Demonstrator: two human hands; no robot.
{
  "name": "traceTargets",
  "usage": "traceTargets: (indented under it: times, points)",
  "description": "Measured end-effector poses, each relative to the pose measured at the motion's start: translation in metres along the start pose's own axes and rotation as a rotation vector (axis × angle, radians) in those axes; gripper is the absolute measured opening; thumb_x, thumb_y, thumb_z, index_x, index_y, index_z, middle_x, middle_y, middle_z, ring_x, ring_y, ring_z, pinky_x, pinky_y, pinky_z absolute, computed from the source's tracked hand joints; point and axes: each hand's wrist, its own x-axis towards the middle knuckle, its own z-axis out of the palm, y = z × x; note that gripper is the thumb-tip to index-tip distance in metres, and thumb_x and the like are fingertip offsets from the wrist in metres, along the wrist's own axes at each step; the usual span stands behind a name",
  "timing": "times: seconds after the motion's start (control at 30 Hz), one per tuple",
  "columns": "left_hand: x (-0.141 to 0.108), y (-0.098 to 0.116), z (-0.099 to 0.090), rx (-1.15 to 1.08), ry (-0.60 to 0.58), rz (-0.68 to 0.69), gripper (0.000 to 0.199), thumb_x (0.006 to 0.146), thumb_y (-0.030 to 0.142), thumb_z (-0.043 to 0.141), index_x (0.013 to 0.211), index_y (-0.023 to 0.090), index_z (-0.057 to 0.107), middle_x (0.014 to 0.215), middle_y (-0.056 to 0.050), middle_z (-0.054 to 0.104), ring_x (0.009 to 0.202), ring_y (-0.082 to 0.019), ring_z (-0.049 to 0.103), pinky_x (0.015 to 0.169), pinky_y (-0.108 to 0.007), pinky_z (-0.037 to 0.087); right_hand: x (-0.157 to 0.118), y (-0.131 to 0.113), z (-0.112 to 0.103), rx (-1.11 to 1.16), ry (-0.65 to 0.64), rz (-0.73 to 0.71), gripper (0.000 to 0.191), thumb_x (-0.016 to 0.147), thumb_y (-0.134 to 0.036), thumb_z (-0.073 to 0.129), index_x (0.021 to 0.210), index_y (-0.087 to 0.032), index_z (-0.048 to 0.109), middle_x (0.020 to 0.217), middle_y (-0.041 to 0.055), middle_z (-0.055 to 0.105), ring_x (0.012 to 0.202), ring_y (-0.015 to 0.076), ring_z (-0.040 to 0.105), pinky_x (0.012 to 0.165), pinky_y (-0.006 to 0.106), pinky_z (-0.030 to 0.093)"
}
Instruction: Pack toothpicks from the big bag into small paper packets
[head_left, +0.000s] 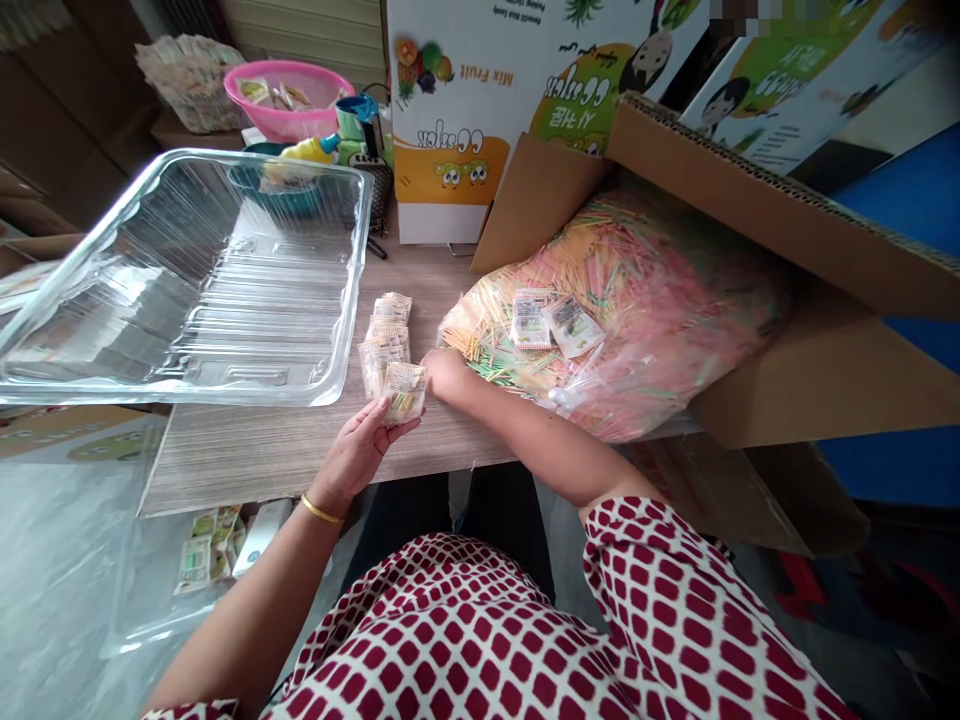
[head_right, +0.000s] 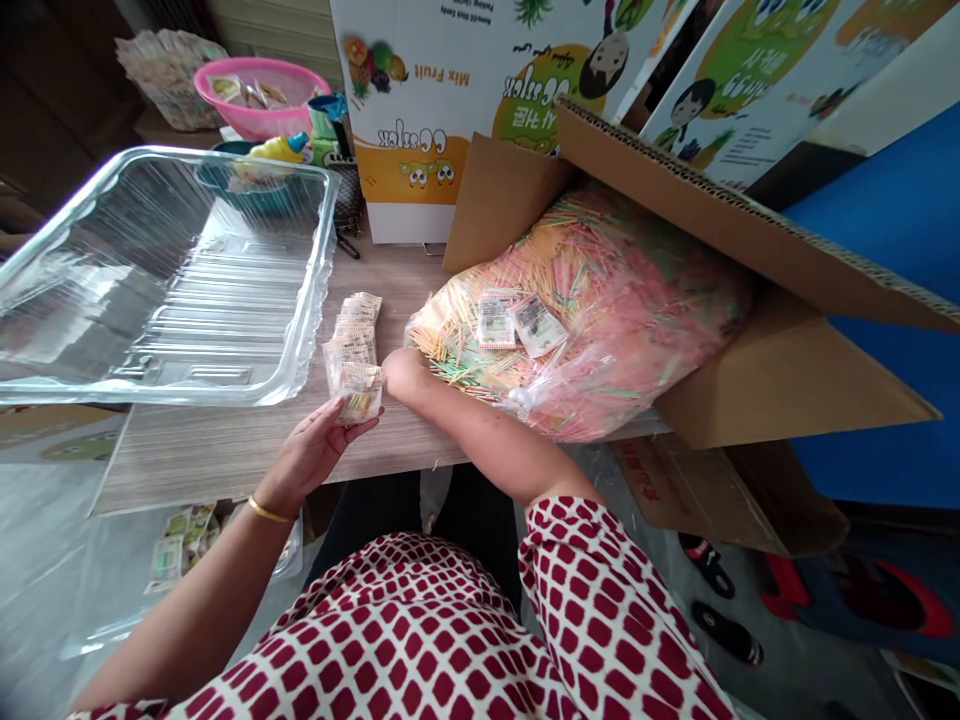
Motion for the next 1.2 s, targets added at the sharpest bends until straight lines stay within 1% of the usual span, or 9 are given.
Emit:
traceTargets:
  times: [0.17, 0.3, 0.37, 0.47, 0.57, 0.7, 0.9, 1.1, 1.2]
  points:
    - [0.0, -0.004, -0.002, 0.015, -0.016, 0.018, 0.036, 0.092, 0.04, 0.071, 0.118, 0.016, 0.075, 0.137, -0.012, 0.065, 0.121, -0.026, 0.064, 0.106, -0.042, 0.054, -0.011, 0.002, -0.005, -0.098, -0.051, 0.0, 0.016, 0.082, 0.0, 0.062, 0.087, -0.008, 0.075, 0.102, 0.0205, 0.076, 0.109, 0.037, 0.07, 0.1, 0.049, 0.052]
    - [0.0, -0.004, 0.0, 0.04, 0.01, 0.015, 0.033, 0.09, 0.04, 0.073, 0.114, 0.016, 0.076, 0.132, -0.011, 0.068, 0.118, -0.025, 0.066, 0.104, -0.04, 0.055, -0.027, 0.022, -0.013, -0.002, 0.096, -0.011, 0.017, 0.084, -0.011, 0.065, 0.101, -0.011, 0.066, 0.104, 0.019, 0.075, 0.098, 0.032, 0.071, 0.089, 0.042, 0.056]
    - [0.001, -0.005, 0.0, 0.068, 0.015, 0.02, 0.033, 0.091, 0.04, 0.072, 0.114, 0.017, 0.077, 0.131, -0.01, 0.068, 0.12, -0.025, 0.065, 0.105, -0.039, 0.055, -0.037, 0.032, -0.019, 0.21, 0.162, -0.003, 0.009, 0.088, -0.019, 0.06, 0.096, -0.017, 0.059, 0.09, 0.0106, 0.074, 0.078, 0.0221, 0.07, 0.072, 0.032, 0.056]
    - [0.003, -0.007, -0.002, 0.12, 0.006, 0.027, 0.035, 0.092, 0.043, 0.07, 0.116, 0.018, 0.076, 0.131, -0.01, 0.069, 0.127, -0.027, 0.061, 0.109, -0.041, 0.052, -0.055, 0.038, -0.025, 0.772, 0.175, -0.078, 0.008, 0.093, -0.028, 0.049, 0.089, -0.022, 0.048, 0.07, -0.0025, 0.063, 0.049, 0.0102, 0.052, 0.046, 0.02, 0.041]
    - [0.005, -0.01, -0.003, 0.164, -0.023, 0.025, 0.042, 0.092, 0.046, 0.069, 0.121, 0.017, 0.074, 0.136, -0.011, 0.066, 0.13, -0.028, 0.058, 0.112, -0.042, 0.049, -0.074, 0.034, -0.022, 1.105, 0.205, -0.212, 0.018, 0.091, -0.038, 0.053, 0.087, -0.023, 0.044, 0.061, -0.008, 0.05, 0.045, 0.0078, 0.039, 0.043, 0.019, 0.032]
    - [0.004, -0.012, 0.001, 0.22, -0.051, 0.031, 0.044, 0.093, 0.048, 0.067, 0.124, 0.017, 0.073, 0.137, -0.011, 0.065, 0.131, -0.029, 0.058, 0.114, -0.042, 0.048, -0.085, 0.027, -0.01, 1.098, 0.3, -0.233, 0.022, 0.088, -0.043, 0.056, 0.087, -0.023, 0.046, 0.06, -0.0084, 0.044, 0.05, 0.009, 0.038, 0.048, 0.021, 0.032]
    - [0.001, -0.014, 0.001, 0.341, -0.092, 0.075, 0.042, 0.095, 0.047, 0.064, 0.126, 0.02, 0.072, 0.137, -0.008, 0.065, 0.129, -0.027, 0.059, 0.114, -0.041, 0.047, -0.088, 0.029, -0.003, 1.049, 0.389, -0.252, 0.024, 0.089, -0.044, 0.058, 0.089, -0.022, 0.05, 0.071, -0.0042, 0.054, 0.062, 0.0115, 0.05, 0.059, 0.025, 0.041]
    - [0.002, -0.015, -0.002, 0.359, -0.094, 0.075, 0.042, 0.096, 0.047, 0.061, 0.127, 0.021, 0.072, 0.14, -0.007, 0.063, 0.132, -0.027, 0.057, 0.113, -0.039, 0.047, -0.095, 0.034, -0.003, 1.121, 0.345, -0.256, 0.024, 0.095, -0.045, 0.055, 0.091, -0.023, 0.046, 0.077, -0.0024, 0.065, 0.049, 0.0081, 0.044, 0.049, 0.024, 0.037]
    - [0.004, -0.016, -0.002, 0.35, -0.086, 0.073, 0.044, 0.095, 0.049, 0.063, 0.127, 0.02, 0.072, 0.14, -0.008, 0.063, 0.131, -0.028, 0.057, 0.113, -0.039, 0.047, -0.099, 0.039, -0.008, 1.049, 0.403, -0.275, 0.022, 0.097, -0.043, 0.054, 0.091, -0.024, 0.045, 0.077, -0.0026, 0.065, 0.051, 0.0091, 0.048, 0.051, 0.024, 0.039]
